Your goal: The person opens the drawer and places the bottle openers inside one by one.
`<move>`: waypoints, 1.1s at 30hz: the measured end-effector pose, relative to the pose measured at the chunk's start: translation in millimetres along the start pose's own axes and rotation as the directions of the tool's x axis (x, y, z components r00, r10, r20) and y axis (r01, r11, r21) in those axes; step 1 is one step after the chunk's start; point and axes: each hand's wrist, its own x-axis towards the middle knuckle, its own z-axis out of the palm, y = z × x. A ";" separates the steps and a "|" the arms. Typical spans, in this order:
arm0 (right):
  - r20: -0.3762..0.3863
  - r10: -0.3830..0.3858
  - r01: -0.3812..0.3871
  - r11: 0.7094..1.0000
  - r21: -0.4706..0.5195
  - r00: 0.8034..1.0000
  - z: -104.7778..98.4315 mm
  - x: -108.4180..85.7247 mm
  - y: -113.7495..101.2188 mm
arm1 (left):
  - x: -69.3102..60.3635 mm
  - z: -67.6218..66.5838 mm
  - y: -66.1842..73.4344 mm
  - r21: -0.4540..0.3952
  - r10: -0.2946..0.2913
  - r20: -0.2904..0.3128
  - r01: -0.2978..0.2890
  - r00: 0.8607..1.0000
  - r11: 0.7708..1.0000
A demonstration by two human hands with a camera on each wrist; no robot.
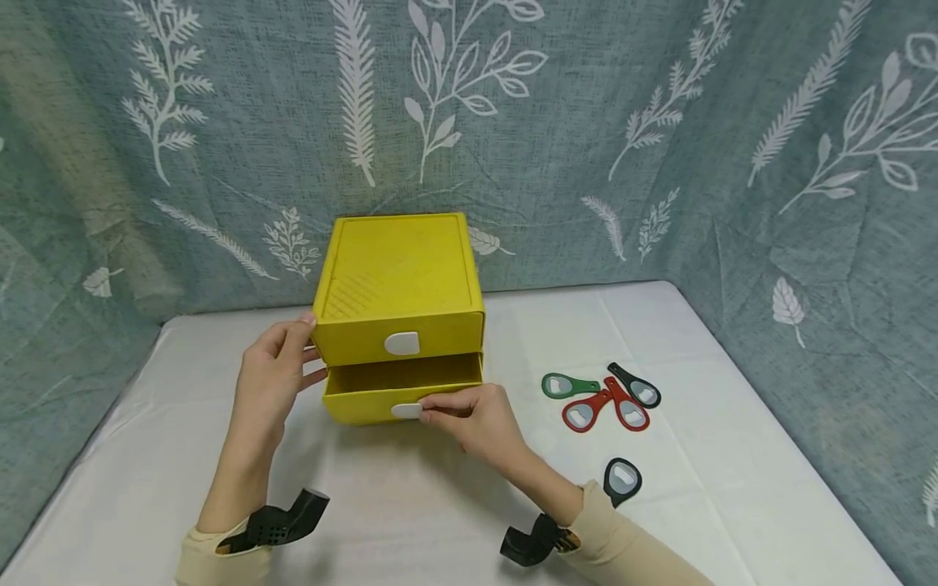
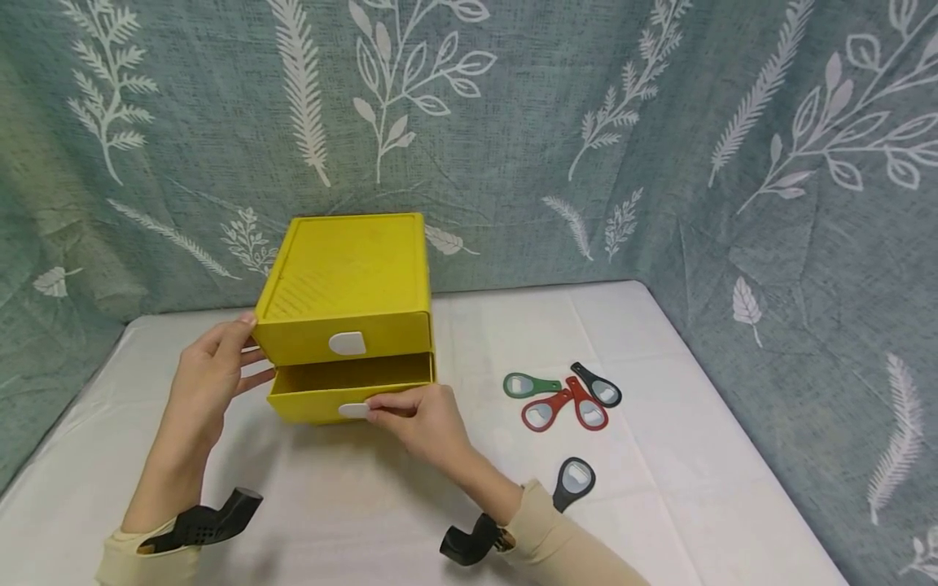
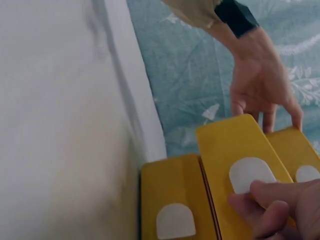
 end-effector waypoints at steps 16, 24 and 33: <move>0.036 -0.044 0.045 0.999 -0.023 0.998 1.2 -22.7 -6.7 | 1.1 -0.3 1.8 -0.004 -0.010 0.004 0.010 1.000 1.000; 0.056 -0.027 0.028 0.999 -0.016 0.998 1.5 -34.2 -15.0 | 2.1 -1.7 1.5 0.010 0.006 0.009 -0.006 1.000 1.000; 0.054 -0.037 0.036 0.999 0.015 0.998 2.3 -39.0 -13.1 | 0.4 -0.4 1.2 0.001 0.008 0.014 -0.008 1.000 1.000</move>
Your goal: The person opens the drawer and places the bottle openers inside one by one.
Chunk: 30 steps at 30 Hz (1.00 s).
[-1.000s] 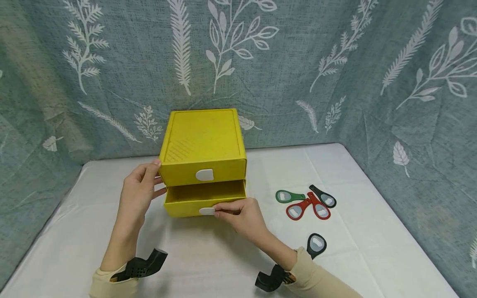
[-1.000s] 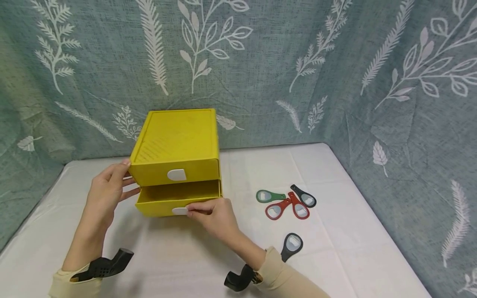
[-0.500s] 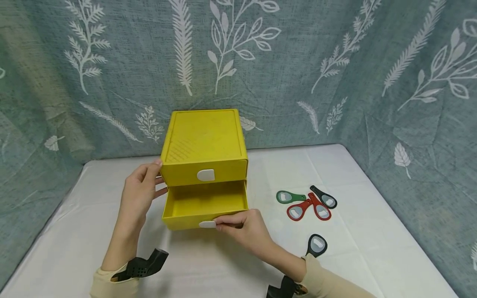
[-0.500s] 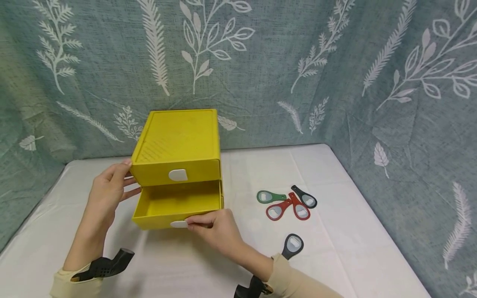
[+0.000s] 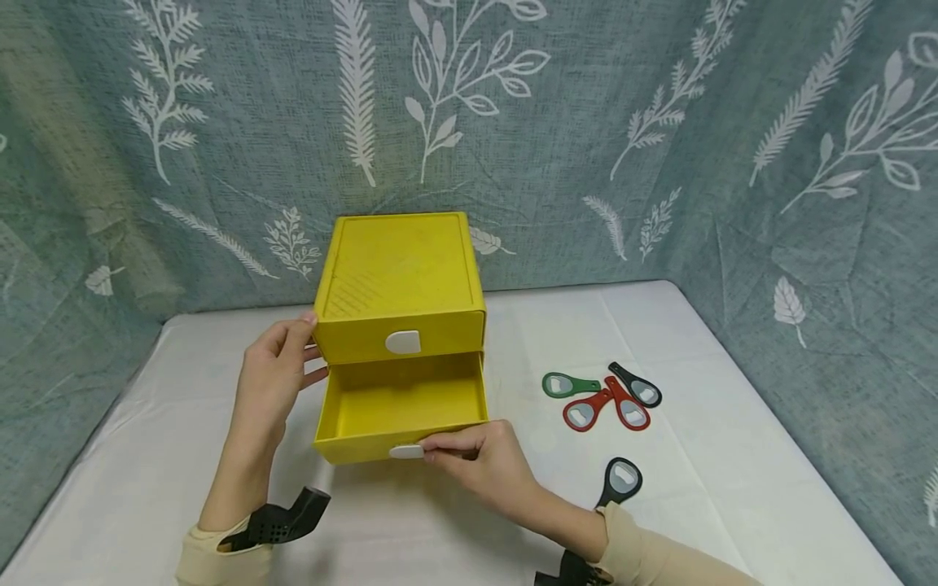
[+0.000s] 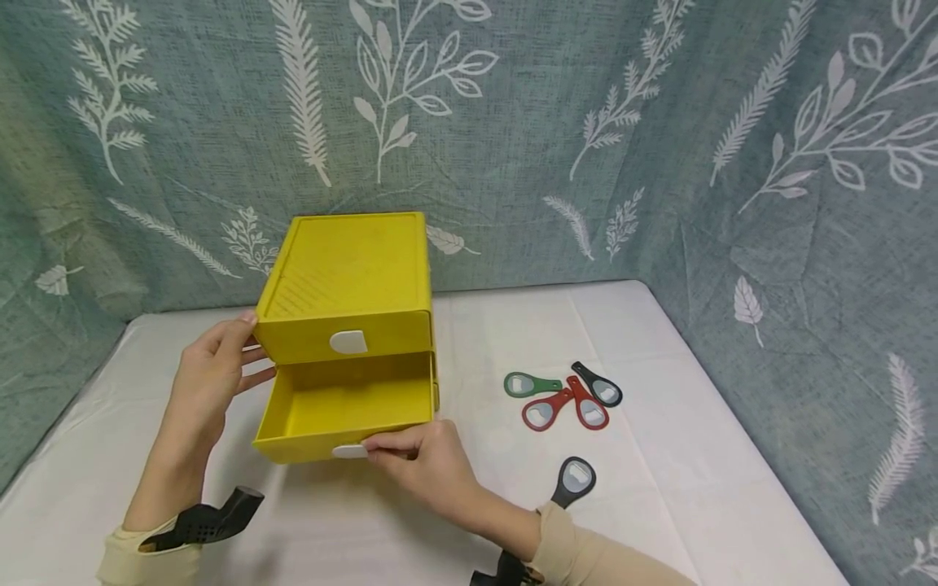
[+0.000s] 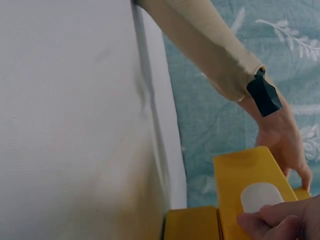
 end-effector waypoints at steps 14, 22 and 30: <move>-0.020 0.000 0.001 0.999 0.036 1.000 2.8 -4.9 -0.2 | -3.4 -0.1 -1.5 0.004 0.008 0.006 -0.008 1.000 1.000; 0.122 0.048 -0.053 0.998 0.044 0.991 -7.0 -6.2 1.2 | -2.8 -0.9 0.5 0.010 0.005 -0.009 -0.005 1.000 1.000; 0.282 0.071 -0.093 0.994 0.066 0.957 -26.4 -9.9 -0.9 | -3.0 0.2 0.6 0.004 -0.001 -0.005 0.001 1.000 1.000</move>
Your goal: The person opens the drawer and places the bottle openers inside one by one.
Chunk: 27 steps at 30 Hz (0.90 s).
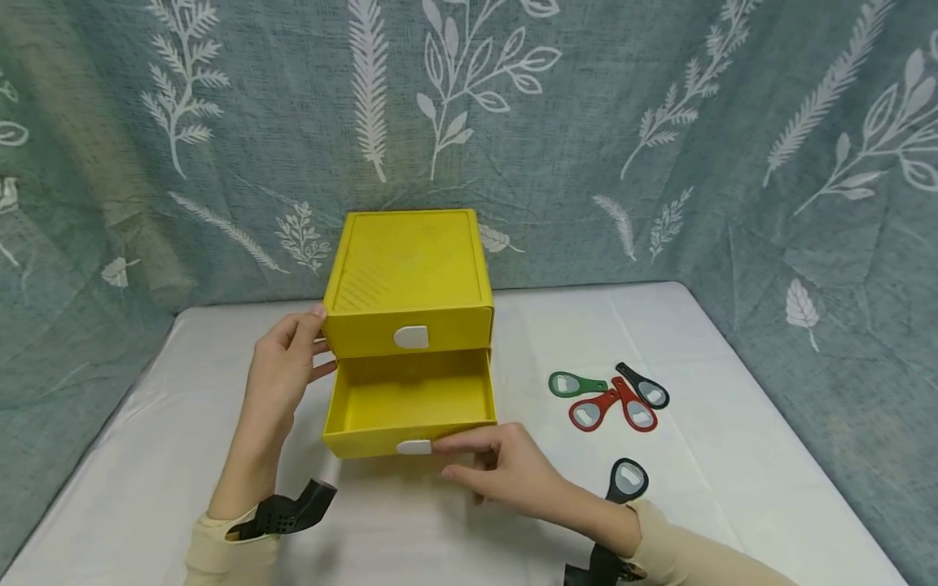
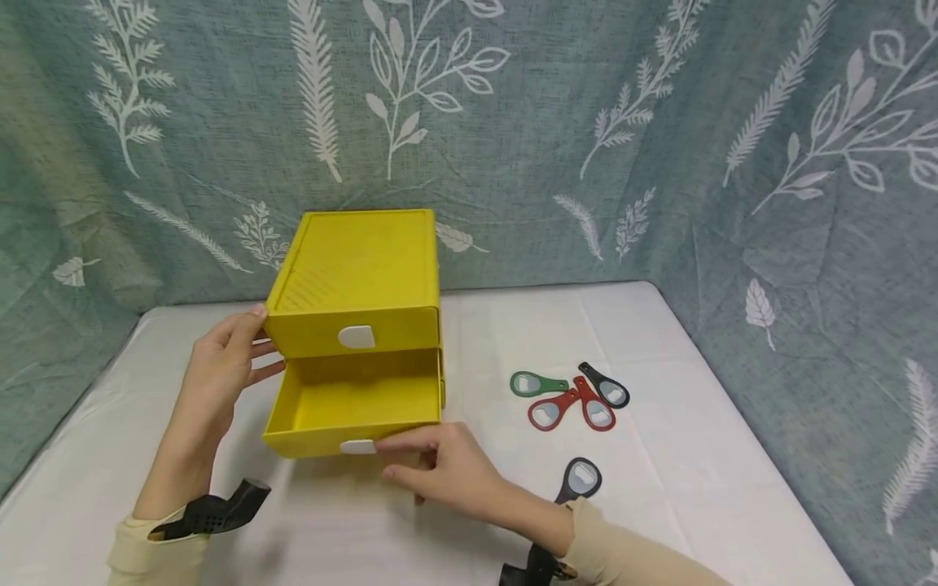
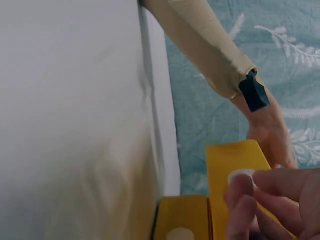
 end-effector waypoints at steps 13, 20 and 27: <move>-0.052 0.057 -0.068 0.971 -0.230 0.997 -119.1 -51.9 10.4 | -1.7 -2.2 -3.6 -0.015 0.019 0.011 -0.018 1.000 1.000; -0.050 0.111 -0.121 0.934 -0.337 0.993 -163.3 -89.2 34.1 | -2.0 -2.1 -2.1 -0.006 0.026 -0.002 -0.026 1.000 1.000; 0.001 0.150 -0.138 0.913 -0.384 0.989 -176.4 -113.3 58.4 | -2.8 -0.9 -2.5 -0.012 0.022 0.000 -0.022 1.000 1.000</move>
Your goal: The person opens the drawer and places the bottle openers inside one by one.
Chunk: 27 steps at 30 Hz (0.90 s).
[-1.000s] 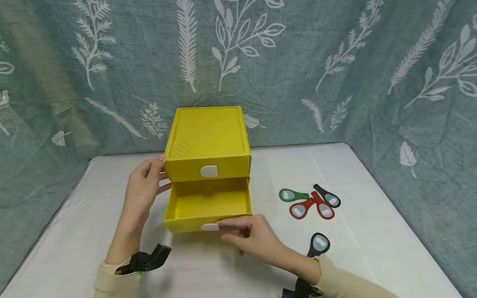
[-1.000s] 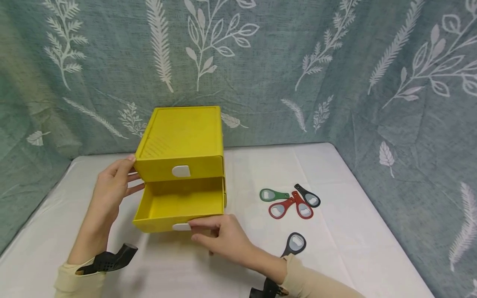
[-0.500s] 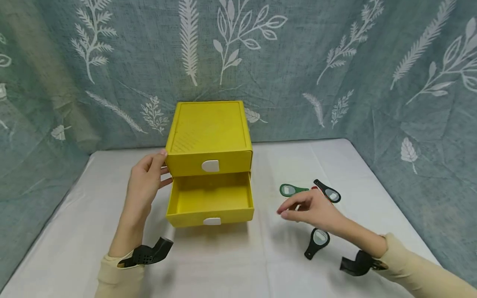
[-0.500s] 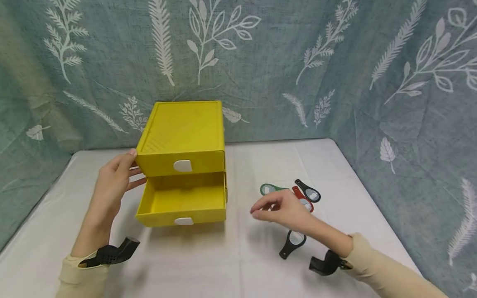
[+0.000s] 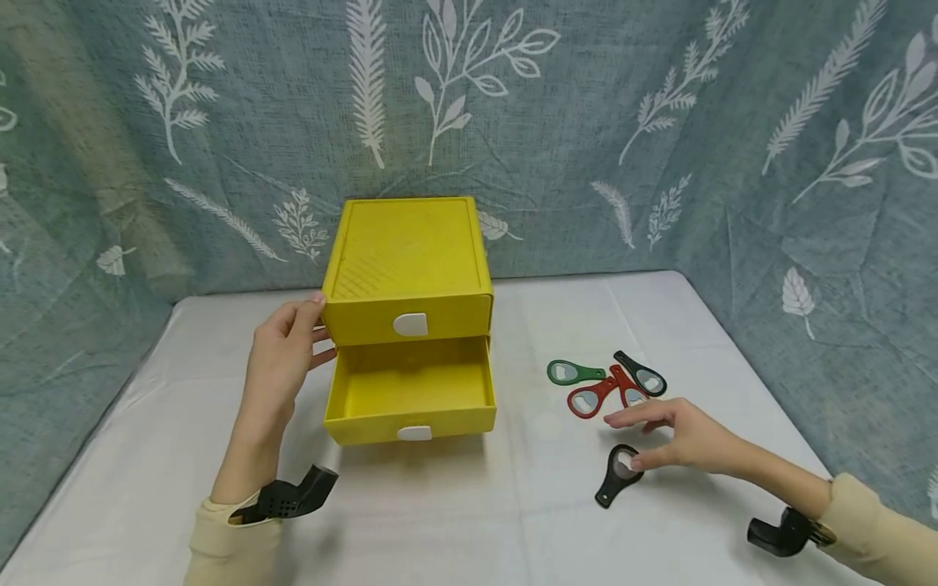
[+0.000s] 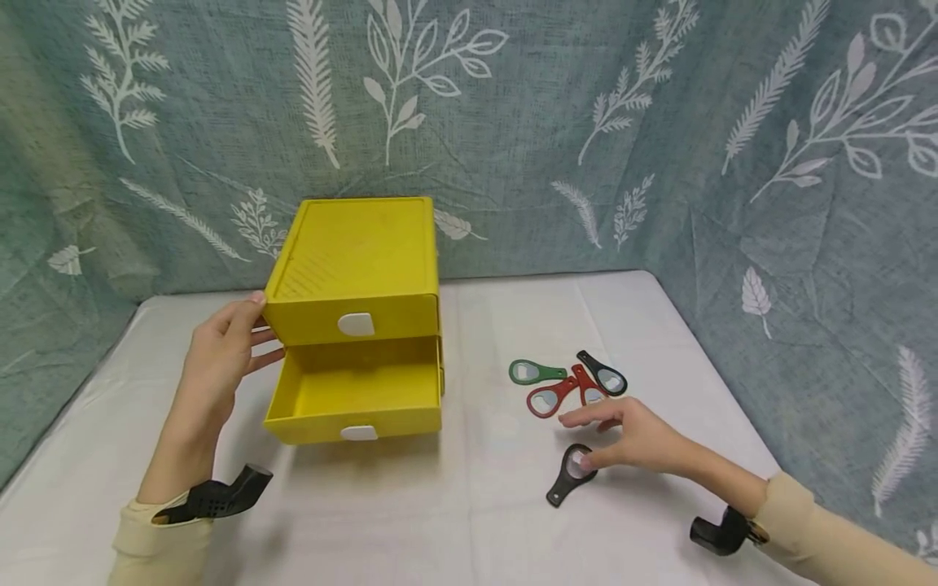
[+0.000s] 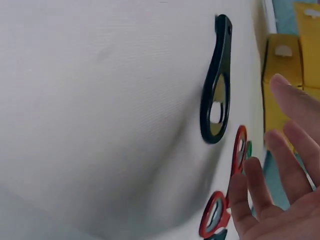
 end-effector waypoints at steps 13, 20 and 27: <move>0.028 -0.016 0.016 1.000 0.014 0.999 2.5 0.8 15.8 | 4.7 -0.3 2.5 0.005 -0.011 -0.001 0.011 1.000 1.000; 0.085 -0.045 0.041 0.998 0.048 0.995 2.3 2.7 22.2 | 6.9 1.4 3.6 0.009 -0.025 -0.003 0.025 1.000 1.000; 0.095 -0.051 0.048 0.998 0.037 0.994 5.9 2.9 27.9 | 6.1 2.4 2.0 0.013 -0.018 -0.008 0.018 1.000 1.000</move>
